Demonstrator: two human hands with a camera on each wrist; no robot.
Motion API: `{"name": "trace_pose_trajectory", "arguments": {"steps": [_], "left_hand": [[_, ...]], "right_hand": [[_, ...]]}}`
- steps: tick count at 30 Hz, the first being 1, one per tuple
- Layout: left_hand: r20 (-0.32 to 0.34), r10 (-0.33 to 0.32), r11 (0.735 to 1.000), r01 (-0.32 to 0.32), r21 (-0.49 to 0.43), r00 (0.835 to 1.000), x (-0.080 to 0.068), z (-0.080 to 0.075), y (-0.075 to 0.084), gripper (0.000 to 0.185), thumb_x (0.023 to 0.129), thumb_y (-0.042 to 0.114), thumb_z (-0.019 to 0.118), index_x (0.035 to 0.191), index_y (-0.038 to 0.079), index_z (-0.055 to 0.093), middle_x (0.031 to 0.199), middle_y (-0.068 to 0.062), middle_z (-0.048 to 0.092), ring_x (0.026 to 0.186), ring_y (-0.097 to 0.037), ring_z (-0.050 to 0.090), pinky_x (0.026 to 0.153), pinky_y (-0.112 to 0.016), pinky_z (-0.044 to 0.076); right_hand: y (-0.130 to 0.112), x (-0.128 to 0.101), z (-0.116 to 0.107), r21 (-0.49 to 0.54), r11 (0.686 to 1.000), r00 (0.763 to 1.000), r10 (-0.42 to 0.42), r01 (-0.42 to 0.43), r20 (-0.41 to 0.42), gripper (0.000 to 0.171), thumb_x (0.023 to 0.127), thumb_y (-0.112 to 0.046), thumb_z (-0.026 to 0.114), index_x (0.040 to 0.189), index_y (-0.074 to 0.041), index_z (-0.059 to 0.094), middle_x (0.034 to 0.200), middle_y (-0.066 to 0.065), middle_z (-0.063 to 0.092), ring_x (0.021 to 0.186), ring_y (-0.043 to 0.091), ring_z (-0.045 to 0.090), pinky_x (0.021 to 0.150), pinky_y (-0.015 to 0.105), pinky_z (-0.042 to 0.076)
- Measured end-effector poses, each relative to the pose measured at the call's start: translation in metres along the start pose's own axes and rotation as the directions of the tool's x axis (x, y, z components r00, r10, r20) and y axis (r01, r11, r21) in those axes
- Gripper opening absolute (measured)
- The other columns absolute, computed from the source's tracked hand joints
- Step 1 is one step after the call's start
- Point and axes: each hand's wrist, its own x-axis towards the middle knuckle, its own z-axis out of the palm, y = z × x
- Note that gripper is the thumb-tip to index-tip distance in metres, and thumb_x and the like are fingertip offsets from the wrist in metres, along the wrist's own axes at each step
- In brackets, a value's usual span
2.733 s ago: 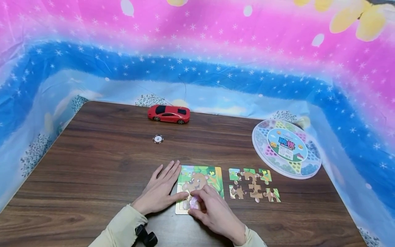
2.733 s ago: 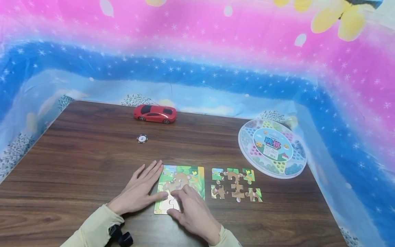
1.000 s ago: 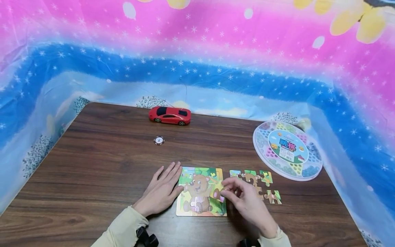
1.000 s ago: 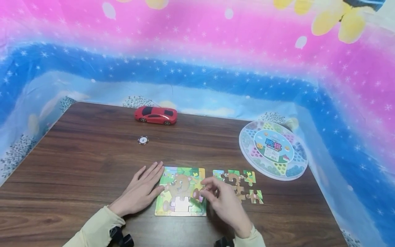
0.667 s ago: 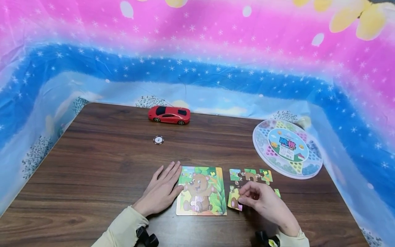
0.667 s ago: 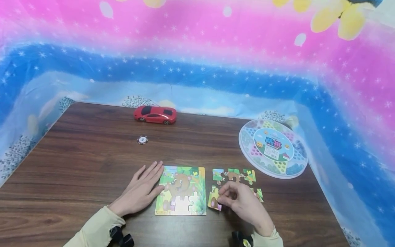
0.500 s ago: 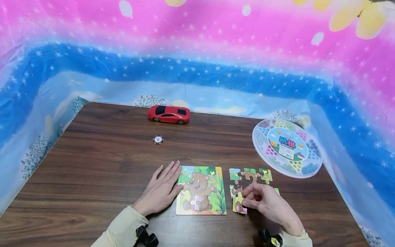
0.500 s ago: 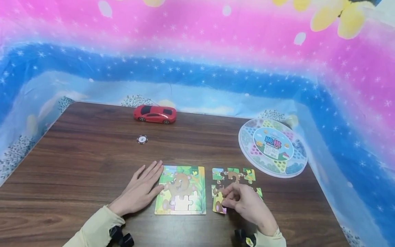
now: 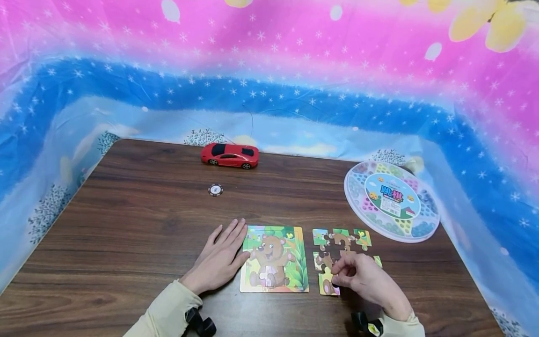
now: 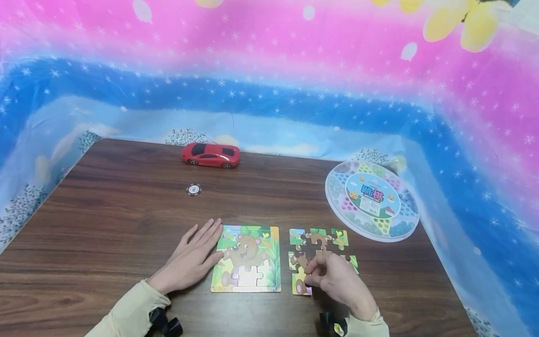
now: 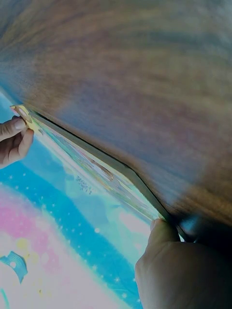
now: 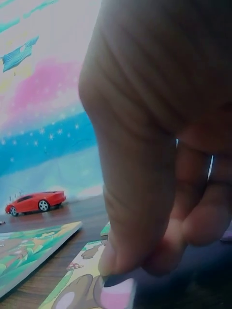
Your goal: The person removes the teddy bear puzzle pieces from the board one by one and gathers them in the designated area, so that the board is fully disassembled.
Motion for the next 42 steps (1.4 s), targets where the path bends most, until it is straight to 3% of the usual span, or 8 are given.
{"name": "trace_pose_trajectory", "arguments": {"steps": [20, 27, 33, 38, 42], "left_hand": [[0.008, 0.001, 1.0, -0.001, 0.0, 1.0, 0.0, 0.0, 0.0, 0.064, 0.102, 0.039, 0.047, 0.151, 0.0, 0.031, 0.158, -0.013, 0.025, 0.147, -0.027, 0.017, 0.116, -0.052, 0.01], [0.014, -0.001, 1.0, 0.001, -0.003, 1.0, 0.0, 0.0, 0.0, 0.065, 0.102, 0.04, 0.046, 0.151, 0.0, 0.03, 0.158, -0.012, 0.025, 0.147, -0.027, 0.016, 0.116, -0.051, 0.009], [0.018, -0.005, 1.0, 0.005, -0.008, 1.0, -0.001, 0.0, 0.0, 0.065, 0.102, 0.04, 0.045, 0.151, 0.001, 0.03, 0.158, -0.012, 0.025, 0.147, -0.026, 0.017, 0.116, -0.051, 0.009], [0.012, -0.006, 1.0, 0.006, -0.003, 1.0, -0.001, 0.0, 0.0, 0.064, 0.102, 0.039, 0.046, 0.151, 0.001, 0.03, 0.158, -0.012, 0.025, 0.147, -0.027, 0.017, 0.116, -0.051, 0.009], [0.009, -0.001, 1.0, 0.001, 0.002, 1.0, 0.0, 0.0, 0.0, 0.064, 0.102, 0.039, 0.046, 0.151, 0.0, 0.03, 0.158, -0.012, 0.025, 0.147, -0.027, 0.017, 0.116, -0.051, 0.01]], "right_hand": [[-0.002, 0.004, 0.008, -0.149, 0.988, 0.997, 0.042, -0.05, -0.059, 0.014, 0.082, -0.014, 0.077, 0.076, -0.019, 0.066, 0.067, -0.011, 0.058, 0.06, 0.006, 0.053, 0.056, 0.023, 0.044], [-0.009, 0.005, 0.008, -0.027, 0.998, 0.991, 0.058, -0.062, -0.121, 0.014, 0.084, -0.019, 0.077, 0.083, -0.015, 0.064, 0.073, -0.006, 0.061, 0.062, 0.01, 0.055, 0.056, 0.024, 0.046], [-0.023, 0.015, 0.024, 0.017, 1.0, 0.962, -0.013, 0.018, -0.272, 0.012, 0.087, -0.02, 0.075, 0.09, -0.016, 0.065, 0.073, -0.007, 0.059, 0.062, 0.01, 0.054, 0.055, 0.024, 0.046], [-0.038, 0.025, 0.048, -0.009, 0.985, 0.957, -0.168, 0.171, -0.238, 0.015, 0.085, -0.014, 0.076, 0.098, -0.012, 0.068, 0.074, -0.01, 0.056, 0.062, 0.006, 0.053, 0.054, 0.023, 0.048], [-0.047, 0.031, 0.065, -0.117, 0.964, 0.943, -0.259, 0.239, -0.207, 0.021, 0.084, -0.019, 0.078, 0.103, -0.014, 0.071, 0.077, -0.014, 0.053, 0.066, 0.002, 0.052, 0.058, 0.021, 0.047]]}}
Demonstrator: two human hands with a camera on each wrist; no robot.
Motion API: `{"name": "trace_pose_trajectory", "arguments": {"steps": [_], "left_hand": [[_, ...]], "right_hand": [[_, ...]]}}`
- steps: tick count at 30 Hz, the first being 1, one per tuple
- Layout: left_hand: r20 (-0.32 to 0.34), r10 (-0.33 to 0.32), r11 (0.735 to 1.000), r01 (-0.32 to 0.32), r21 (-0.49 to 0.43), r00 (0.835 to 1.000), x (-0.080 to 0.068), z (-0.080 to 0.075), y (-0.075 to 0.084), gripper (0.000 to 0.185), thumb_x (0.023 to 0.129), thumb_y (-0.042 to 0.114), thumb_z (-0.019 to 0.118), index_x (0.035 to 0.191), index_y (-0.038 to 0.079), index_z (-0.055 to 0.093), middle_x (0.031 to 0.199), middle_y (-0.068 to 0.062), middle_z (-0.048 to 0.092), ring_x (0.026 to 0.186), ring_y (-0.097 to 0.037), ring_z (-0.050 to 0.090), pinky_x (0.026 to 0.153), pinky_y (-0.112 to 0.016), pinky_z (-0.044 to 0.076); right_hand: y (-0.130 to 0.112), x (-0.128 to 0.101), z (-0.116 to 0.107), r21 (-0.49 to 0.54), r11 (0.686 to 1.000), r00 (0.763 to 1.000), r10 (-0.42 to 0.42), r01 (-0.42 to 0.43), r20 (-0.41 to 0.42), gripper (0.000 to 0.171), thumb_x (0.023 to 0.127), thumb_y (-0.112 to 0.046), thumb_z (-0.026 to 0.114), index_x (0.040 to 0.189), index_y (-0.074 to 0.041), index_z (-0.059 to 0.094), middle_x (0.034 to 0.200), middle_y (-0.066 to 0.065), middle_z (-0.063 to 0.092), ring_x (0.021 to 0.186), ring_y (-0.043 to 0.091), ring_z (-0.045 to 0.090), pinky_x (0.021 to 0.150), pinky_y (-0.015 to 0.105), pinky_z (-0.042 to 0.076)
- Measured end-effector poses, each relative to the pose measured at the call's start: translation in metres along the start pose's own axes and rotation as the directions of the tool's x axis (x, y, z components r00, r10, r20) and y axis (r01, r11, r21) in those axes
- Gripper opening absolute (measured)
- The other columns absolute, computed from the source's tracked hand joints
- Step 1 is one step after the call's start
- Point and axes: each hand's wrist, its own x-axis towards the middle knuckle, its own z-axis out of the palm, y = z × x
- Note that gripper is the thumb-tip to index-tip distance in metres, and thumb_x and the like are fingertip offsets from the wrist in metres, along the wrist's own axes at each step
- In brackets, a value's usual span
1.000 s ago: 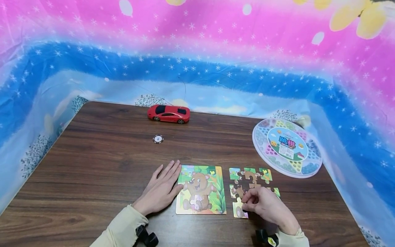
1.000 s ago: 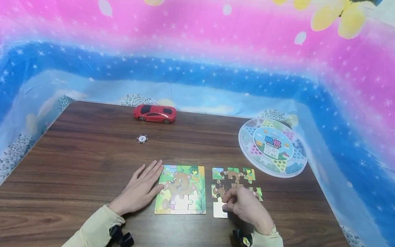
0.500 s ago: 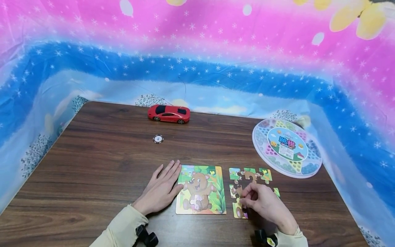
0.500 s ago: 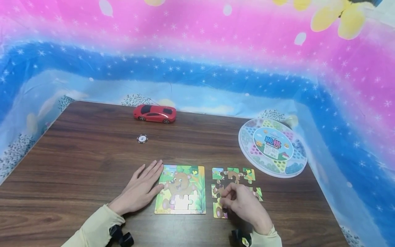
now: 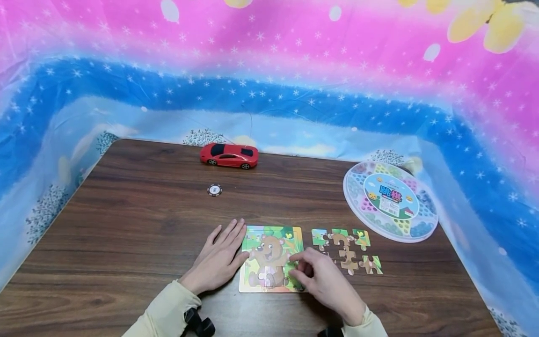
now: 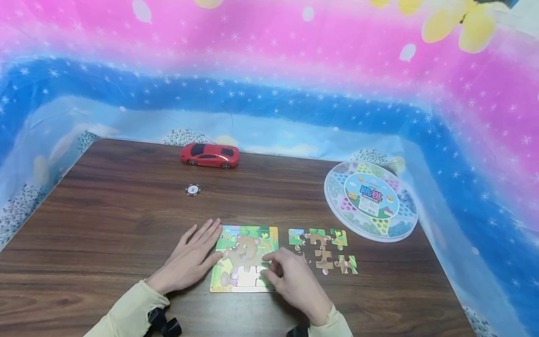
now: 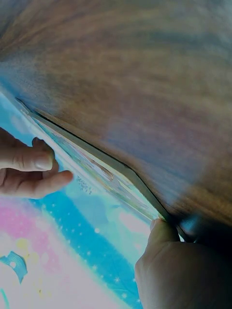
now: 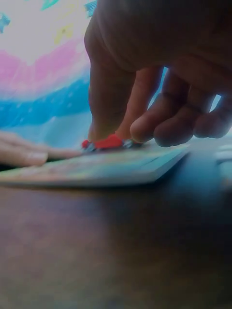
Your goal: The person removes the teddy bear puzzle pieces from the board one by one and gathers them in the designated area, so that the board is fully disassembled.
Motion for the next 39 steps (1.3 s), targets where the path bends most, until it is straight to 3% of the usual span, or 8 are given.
{"name": "trace_pose_trajectory", "arguments": {"steps": [6, 12, 27, 31, 39], "left_hand": [[0.007, -0.002, 1.0, 0.002, -0.006, 1.0, 0.0, -0.001, 0.001, 0.064, 0.102, 0.039, 0.046, 0.151, 0.0, 0.03, 0.158, -0.012, 0.025, 0.147, -0.027, 0.017, 0.116, -0.051, 0.009], [0.007, -0.011, 1.0, 0.011, -0.007, 1.0, 0.0, -0.001, 0.0, 0.064, 0.102, 0.039, 0.046, 0.151, 0.001, 0.03, 0.158, -0.012, 0.026, 0.147, -0.027, 0.018, 0.116, -0.051, 0.009], [-0.003, -0.005, 1.0, 0.005, -0.019, 1.0, 0.0, 0.0, 0.0, 0.063, 0.103, 0.039, 0.046, 0.151, 0.001, 0.031, 0.158, -0.011, 0.026, 0.147, -0.026, 0.018, 0.116, -0.051, 0.009], [-0.008, -0.002, 1.0, 0.002, -0.016, 1.0, 0.001, 0.0, 0.0, 0.064, 0.102, 0.039, 0.046, 0.151, 0.001, 0.031, 0.158, -0.011, 0.026, 0.147, -0.027, 0.018, 0.116, -0.051, 0.009], [0.027, -0.013, 1.0, 0.014, -0.028, 1.0, 0.001, -0.001, 0.0, 0.065, 0.103, 0.042, 0.043, 0.153, 0.004, 0.027, 0.159, -0.01, 0.023, 0.147, -0.025, 0.015, 0.116, -0.051, 0.007]], "right_hand": [[-0.01, 0.003, 0.013, -0.11, 0.993, 0.998, -0.026, 0.032, 0.053, 0.031, 0.088, -0.033, 0.073, 0.114, -0.016, 0.07, 0.083, -0.011, 0.052, 0.071, 0.005, 0.051, 0.061, 0.02, 0.044], [-0.012, 0.002, 0.016, -0.17, 0.985, 0.994, -0.023, 0.042, 0.107, 0.038, 0.089, -0.039, 0.07, 0.122, -0.018, 0.069, 0.085, -0.01, 0.047, 0.069, 0.008, 0.041, 0.058, 0.021, 0.035], [-0.01, 0.001, 0.017, -0.135, 0.99, 0.995, -0.034, 0.047, 0.091, 0.026, 0.087, -0.037, 0.073, 0.108, -0.022, 0.069, 0.086, -0.012, 0.049, 0.073, 0.006, 0.046, 0.063, 0.021, 0.041], [-0.009, 0.001, 0.017, -0.079, 0.996, 0.996, -0.029, 0.036, 0.083, 0.023, 0.086, -0.032, 0.075, 0.104, -0.024, 0.063, 0.088, -0.011, 0.051, 0.077, 0.005, 0.05, 0.066, 0.023, 0.045], [-0.013, 0.003, 0.016, 0.135, 0.989, 0.994, -0.065, 0.054, 0.083, 0.02, 0.087, -0.015, 0.075, 0.094, -0.022, 0.057, 0.082, -0.011, 0.058, 0.072, 0.004, 0.056, 0.065, 0.024, 0.051]]}}
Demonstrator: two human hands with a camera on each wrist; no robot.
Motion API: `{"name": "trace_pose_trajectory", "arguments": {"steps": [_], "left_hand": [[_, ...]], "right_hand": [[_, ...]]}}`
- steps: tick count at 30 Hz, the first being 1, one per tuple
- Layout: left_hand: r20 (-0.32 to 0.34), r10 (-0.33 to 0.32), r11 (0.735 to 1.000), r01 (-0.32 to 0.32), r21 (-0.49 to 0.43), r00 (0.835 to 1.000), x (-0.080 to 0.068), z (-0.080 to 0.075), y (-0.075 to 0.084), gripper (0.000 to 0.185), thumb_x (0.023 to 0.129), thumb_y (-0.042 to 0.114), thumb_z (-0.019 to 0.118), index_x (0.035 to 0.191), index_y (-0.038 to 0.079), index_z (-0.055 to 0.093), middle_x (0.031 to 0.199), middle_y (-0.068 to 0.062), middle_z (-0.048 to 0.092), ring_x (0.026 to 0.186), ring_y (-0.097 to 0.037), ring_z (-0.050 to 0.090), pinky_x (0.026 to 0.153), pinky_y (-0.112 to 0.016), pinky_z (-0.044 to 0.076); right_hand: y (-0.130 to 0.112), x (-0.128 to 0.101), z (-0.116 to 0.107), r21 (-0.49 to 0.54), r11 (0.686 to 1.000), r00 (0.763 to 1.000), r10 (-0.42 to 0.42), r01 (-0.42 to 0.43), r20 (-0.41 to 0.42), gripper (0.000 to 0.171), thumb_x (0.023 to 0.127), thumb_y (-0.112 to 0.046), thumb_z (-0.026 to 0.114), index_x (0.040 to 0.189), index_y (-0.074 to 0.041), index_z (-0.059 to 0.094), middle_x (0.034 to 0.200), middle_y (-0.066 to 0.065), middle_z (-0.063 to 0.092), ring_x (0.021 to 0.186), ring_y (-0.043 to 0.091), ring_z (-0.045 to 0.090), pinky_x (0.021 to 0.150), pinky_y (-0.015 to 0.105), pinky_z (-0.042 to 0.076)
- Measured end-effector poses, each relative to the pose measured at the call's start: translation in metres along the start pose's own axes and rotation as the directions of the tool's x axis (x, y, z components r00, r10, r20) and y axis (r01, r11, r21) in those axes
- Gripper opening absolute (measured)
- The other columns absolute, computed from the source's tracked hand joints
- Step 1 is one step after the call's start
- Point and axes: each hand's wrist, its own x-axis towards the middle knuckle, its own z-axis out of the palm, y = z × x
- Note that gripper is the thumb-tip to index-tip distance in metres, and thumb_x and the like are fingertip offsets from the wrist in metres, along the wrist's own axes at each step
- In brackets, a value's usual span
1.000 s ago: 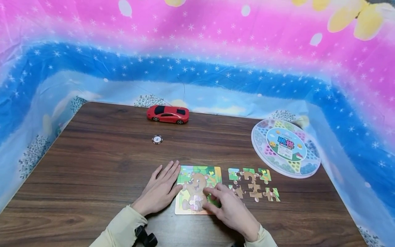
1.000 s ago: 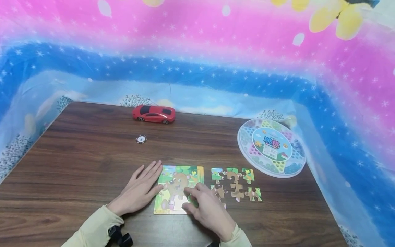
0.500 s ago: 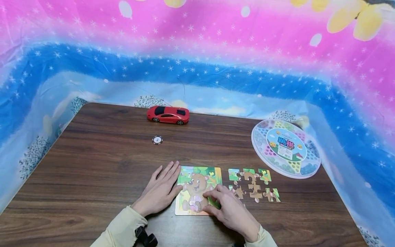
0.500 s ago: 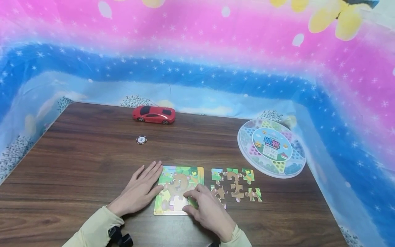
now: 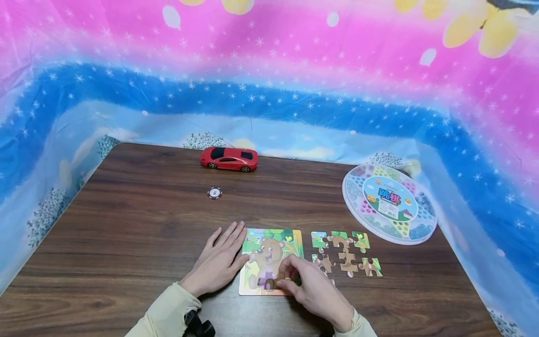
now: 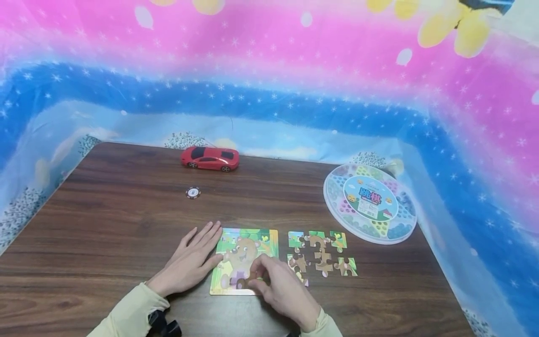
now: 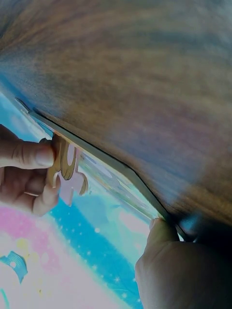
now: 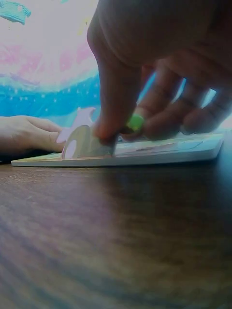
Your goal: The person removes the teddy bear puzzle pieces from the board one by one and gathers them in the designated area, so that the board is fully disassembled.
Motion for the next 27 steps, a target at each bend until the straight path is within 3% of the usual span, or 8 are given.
{"name": "trace_pose_trajectory", "arguments": {"steps": [7, 16, 23, 27], "left_hand": [[-0.017, 0.011, 1.0, -0.01, 0.017, 1.0, -0.001, -0.001, 0.001, 0.065, 0.103, 0.04, 0.045, 0.152, 0.002, 0.029, 0.158, -0.011, 0.024, 0.147, -0.026, 0.017, 0.116, -0.051, 0.009], [-0.024, 0.014, 1.0, -0.014, 0.016, 1.0, -0.002, 0.001, 0.0, 0.065, 0.102, 0.04, 0.046, 0.152, 0.001, 0.029, 0.159, -0.012, 0.024, 0.147, -0.026, 0.017, 0.116, -0.051, 0.008], [-0.024, 0.011, 1.0, -0.011, 0.019, 1.0, -0.001, 0.001, -0.001, 0.065, 0.102, 0.04, 0.046, 0.152, 0.001, 0.029, 0.159, -0.012, 0.024, 0.147, -0.026, 0.017, 0.116, -0.052, 0.01], [-0.017, 0.003, 1.0, -0.003, 0.018, 1.0, -0.001, 0.001, 0.0, 0.065, 0.102, 0.04, 0.046, 0.152, 0.002, 0.029, 0.159, -0.012, 0.024, 0.147, -0.026, 0.016, 0.116, -0.052, 0.009]], "right_hand": [[0.004, -0.003, -0.014, 0.039, 0.998, 0.995, -0.05, 0.053, -0.082, 0.014, 0.088, -0.019, 0.072, 0.095, -0.022, 0.06, 0.082, -0.012, 0.062, 0.07, 0.006, 0.057, 0.06, 0.024, 0.051], [0.02, -0.02, -0.054, 0.042, 0.996, 0.972, 0.083, -0.076, -0.22, 0.01, 0.089, -0.024, 0.072, 0.093, -0.026, 0.063, 0.08, -0.009, 0.061, 0.063, 0.011, 0.056, 0.053, 0.027, 0.048], [0.038, -0.032, -0.078, 0.047, 0.98, 0.967, 0.199, -0.194, -0.159, 0.008, 0.09, -0.025, 0.071, 0.092, -0.021, 0.065, 0.078, -0.004, 0.063, 0.06, 0.011, 0.055, 0.053, 0.027, 0.048], [0.046, -0.04, -0.09, 0.069, 0.968, 0.956, 0.249, -0.242, -0.151, 0.009, 0.09, -0.023, 0.071, 0.092, -0.018, 0.063, 0.074, 0.004, 0.063, 0.056, 0.019, 0.055, 0.051, 0.028, 0.047]]}}
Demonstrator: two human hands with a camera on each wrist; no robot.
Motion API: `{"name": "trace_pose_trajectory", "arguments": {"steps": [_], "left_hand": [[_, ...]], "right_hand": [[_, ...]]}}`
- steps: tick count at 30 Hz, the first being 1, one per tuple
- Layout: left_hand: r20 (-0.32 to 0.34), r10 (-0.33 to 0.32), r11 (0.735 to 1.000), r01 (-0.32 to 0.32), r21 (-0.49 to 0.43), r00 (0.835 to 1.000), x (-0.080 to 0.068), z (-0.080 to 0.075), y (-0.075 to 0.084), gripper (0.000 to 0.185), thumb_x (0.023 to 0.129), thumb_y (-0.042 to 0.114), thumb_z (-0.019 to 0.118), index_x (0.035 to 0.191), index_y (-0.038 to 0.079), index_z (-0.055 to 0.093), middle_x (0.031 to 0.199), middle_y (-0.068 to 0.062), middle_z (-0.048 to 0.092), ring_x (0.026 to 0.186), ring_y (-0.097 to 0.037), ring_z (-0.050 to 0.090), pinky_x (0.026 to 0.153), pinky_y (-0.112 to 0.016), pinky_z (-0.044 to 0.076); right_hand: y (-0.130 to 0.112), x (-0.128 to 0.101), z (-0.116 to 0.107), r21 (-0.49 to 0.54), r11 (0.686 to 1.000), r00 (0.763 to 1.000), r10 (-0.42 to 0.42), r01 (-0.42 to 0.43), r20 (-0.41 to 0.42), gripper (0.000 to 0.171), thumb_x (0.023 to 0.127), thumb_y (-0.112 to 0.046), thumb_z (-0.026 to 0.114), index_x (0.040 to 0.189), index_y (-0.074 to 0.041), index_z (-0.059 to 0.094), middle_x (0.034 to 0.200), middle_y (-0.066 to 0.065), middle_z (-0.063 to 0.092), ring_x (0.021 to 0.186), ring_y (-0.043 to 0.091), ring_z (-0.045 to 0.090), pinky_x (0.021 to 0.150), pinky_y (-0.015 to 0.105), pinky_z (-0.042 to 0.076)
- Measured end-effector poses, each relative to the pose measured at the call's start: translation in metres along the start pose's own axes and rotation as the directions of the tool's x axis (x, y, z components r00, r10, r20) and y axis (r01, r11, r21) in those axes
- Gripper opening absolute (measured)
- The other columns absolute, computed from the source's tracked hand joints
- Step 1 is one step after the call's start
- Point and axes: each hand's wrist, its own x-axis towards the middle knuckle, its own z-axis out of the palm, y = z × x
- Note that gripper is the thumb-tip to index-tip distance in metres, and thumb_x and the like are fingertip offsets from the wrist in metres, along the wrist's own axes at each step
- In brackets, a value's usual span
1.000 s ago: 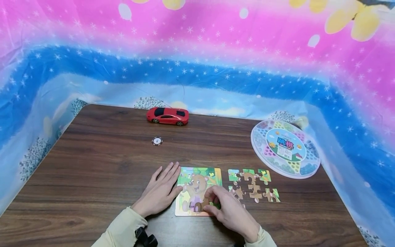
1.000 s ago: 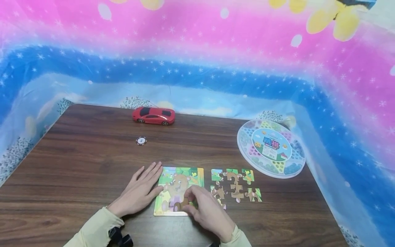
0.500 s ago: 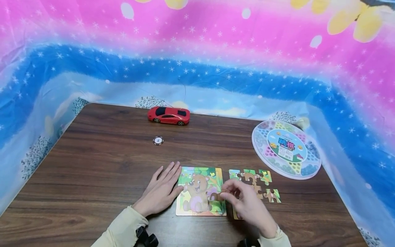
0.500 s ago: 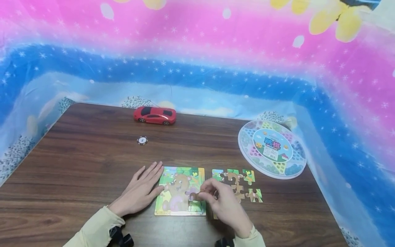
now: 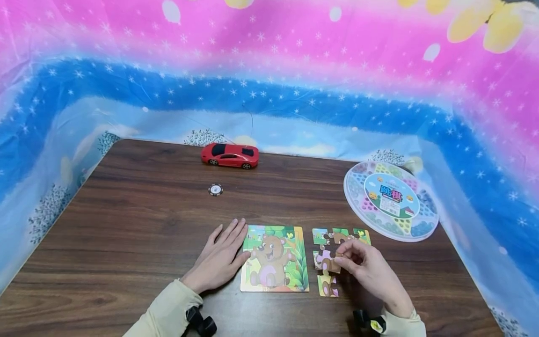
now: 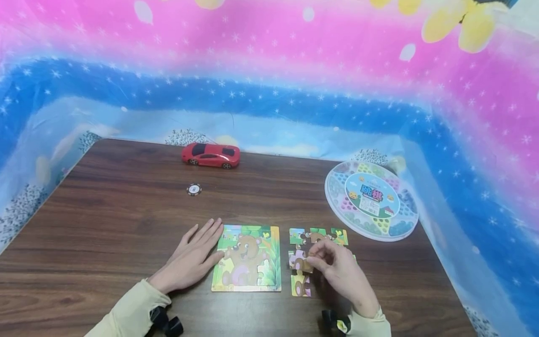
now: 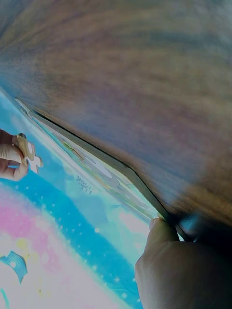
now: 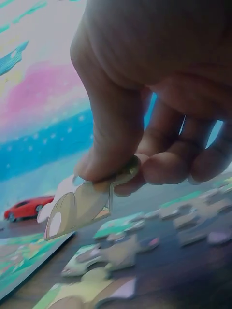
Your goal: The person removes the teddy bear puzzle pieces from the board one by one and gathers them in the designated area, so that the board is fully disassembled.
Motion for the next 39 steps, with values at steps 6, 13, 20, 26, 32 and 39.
{"name": "trace_pose_trajectory", "arguments": {"steps": [6, 13, 20, 26, 32, 39], "left_hand": [[-0.004, 0.002, 1.0, -0.002, -0.006, 1.0, 0.0, -0.001, 0.001, 0.065, 0.102, 0.04, 0.046, 0.152, 0.002, 0.03, 0.159, -0.011, 0.024, 0.147, -0.026, 0.017, 0.116, -0.052, 0.01], [-0.009, 0.002, 1.0, -0.002, -0.01, 1.0, 0.001, -0.001, 0.001, 0.065, 0.102, 0.04, 0.046, 0.152, 0.002, 0.029, 0.159, -0.012, 0.024, 0.147, -0.027, 0.017, 0.116, -0.052, 0.01], [-0.001, -0.002, 1.0, 0.002, -0.008, 1.0, 0.001, -0.002, 0.002, 0.065, 0.102, 0.04, 0.046, 0.152, 0.002, 0.028, 0.159, -0.012, 0.024, 0.147, -0.027, 0.017, 0.116, -0.052, 0.009], [-0.001, -0.007, 1.0, 0.007, -0.022, 1.0, 0.0, -0.001, 0.001, 0.065, 0.102, 0.04, 0.047, 0.152, 0.002, 0.029, 0.159, -0.011, 0.024, 0.147, -0.026, 0.017, 0.116, -0.051, 0.009], [0.001, -0.008, 1.0, 0.008, -0.03, 1.0, 0.0, 0.0, 0.001, 0.065, 0.102, 0.041, 0.046, 0.152, 0.003, 0.028, 0.159, -0.01, 0.023, 0.147, -0.025, 0.016, 0.116, -0.05, 0.008], [0.008, -0.009, 0.999, 0.009, -0.031, 1.0, 0.001, -0.001, 0.001, 0.065, 0.102, 0.041, 0.045, 0.152, 0.004, 0.029, 0.159, -0.01, 0.023, 0.147, -0.025, 0.015, 0.116, -0.05, 0.008]], "right_hand": [[0.009, -0.006, -0.015, -0.009, 0.999, 0.999, 0.042, -0.042, 0.016, 0.01, 0.09, -0.021, 0.07, 0.093, -0.014, 0.064, 0.075, 0.004, 0.062, 0.058, 0.019, 0.053, 0.051, 0.028, 0.046], [0.023, -0.014, -0.033, -0.08, 0.983, 0.986, 0.166, -0.164, 0.022, 0.009, 0.091, -0.022, 0.07, 0.092, -0.014, 0.066, 0.076, 0.002, 0.062, 0.059, 0.013, 0.05, 0.053, 0.027, 0.044], [0.033, -0.02, -0.04, -0.075, 0.976, 0.974, 0.211, -0.205, 0.082, 0.018, 0.089, -0.027, 0.071, 0.094, -0.011, 0.067, 0.079, 0.001, 0.065, 0.063, 0.015, 0.055, 0.056, 0.026, 0.044], [0.034, -0.019, -0.034, -0.111, 0.974, 0.975, 0.209, -0.2, 0.076, 0.018, 0.085, -0.027, 0.076, 0.089, -0.011, 0.068, 0.071, 0.0, 0.06, 0.058, 0.01, 0.051, 0.053, 0.025, 0.044], [0.033, -0.018, -0.028, -0.17, 0.951, 0.964, 0.265, -0.258, 0.019, 0.013, 0.083, -0.024, 0.078, 0.085, -0.014, 0.07, 0.07, -0.002, 0.062, 0.058, 0.012, 0.051, 0.053, 0.025, 0.043], [0.029, -0.016, -0.025, -0.199, 0.923, 0.942, 0.334, -0.331, -0.016, 0.015, 0.082, -0.021, 0.079, 0.087, -0.01, 0.069, 0.071, -0.002, 0.063, 0.061, 0.014, 0.052, 0.054, 0.026, 0.043]]}}
